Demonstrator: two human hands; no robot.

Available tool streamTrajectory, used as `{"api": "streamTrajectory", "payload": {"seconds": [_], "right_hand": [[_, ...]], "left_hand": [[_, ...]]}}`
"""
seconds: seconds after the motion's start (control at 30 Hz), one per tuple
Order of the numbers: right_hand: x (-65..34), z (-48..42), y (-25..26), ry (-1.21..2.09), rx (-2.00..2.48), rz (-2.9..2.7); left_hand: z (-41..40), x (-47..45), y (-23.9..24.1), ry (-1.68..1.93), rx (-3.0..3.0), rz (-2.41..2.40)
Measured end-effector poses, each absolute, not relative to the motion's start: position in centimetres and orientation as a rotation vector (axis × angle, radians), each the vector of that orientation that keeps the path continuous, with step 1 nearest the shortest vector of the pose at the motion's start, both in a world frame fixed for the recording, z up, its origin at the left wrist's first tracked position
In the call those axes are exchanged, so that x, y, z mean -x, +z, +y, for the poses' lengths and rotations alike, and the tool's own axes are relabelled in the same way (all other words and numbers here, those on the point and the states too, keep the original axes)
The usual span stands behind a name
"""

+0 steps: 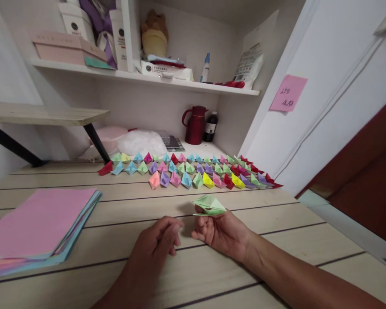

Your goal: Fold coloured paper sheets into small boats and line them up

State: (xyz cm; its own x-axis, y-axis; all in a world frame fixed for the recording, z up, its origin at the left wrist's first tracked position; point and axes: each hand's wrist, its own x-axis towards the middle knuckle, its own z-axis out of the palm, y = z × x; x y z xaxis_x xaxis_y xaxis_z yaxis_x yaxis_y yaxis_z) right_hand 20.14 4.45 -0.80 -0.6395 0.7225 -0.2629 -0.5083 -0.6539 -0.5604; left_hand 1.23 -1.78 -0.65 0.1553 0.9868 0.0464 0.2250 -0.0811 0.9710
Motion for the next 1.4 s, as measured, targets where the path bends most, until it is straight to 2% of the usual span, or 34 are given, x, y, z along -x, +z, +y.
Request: {"api": "streamTrajectory", "payload": {"seconds": [0.17, 0.27, 0.33, 0.43, 0.53, 0.73, 0.87, 1.07, 1.4], "right_hand": [[-19.8, 4.2, -0.9, 2.202, 0.694, -0.715], [-19.6, 3.7, -0.6, 1.997, 0.761, -1.027], [-19.5, 3.2, -0.3, 1.696, 0.876, -1.412], [-19.6, 2.6, -0.1, 1.032, 0.991, -2.045], [-19.6, 2.4, -0.4, 0.659, 0.980, -2.254], [-19.6, 2.7, -0.7, 0.606, 1.078, -2.284], [-19.7, 2.6, -0.4, 0.601, 1.126, -2.295], [-19.8, 2.8, -0.6, 0.571, 1.107, -2.316], [-19.8, 2.3, -0.7, 0.475, 0.961, -2.434]], "left_hand": [[-1.9, -1.2, -0.7, 1.027, -1.508, 1.225], [-2.0, -1.2, -0.7, 1.034, -1.514, 1.277], [-1.9, -1.2, -0.7, 1.052, -1.518, 1.381], [-1.6, -1.2, -0.9, 1.105, -1.553, 1.570], [-1.4, -1.2, -1.1, 1.142, -1.640, 1.657], [-1.9, -1.2, -1.0, 1.307, -1.768, 1.748], [-2.7, -1.6, -0.6, 1.343, -2.075, 1.687], [-2.6, -1.7, -1.2, 1.071, -2.348, 1.676], [-1.5, -0.7, -1.1, 0.708, -2.297, 1.691]]}}
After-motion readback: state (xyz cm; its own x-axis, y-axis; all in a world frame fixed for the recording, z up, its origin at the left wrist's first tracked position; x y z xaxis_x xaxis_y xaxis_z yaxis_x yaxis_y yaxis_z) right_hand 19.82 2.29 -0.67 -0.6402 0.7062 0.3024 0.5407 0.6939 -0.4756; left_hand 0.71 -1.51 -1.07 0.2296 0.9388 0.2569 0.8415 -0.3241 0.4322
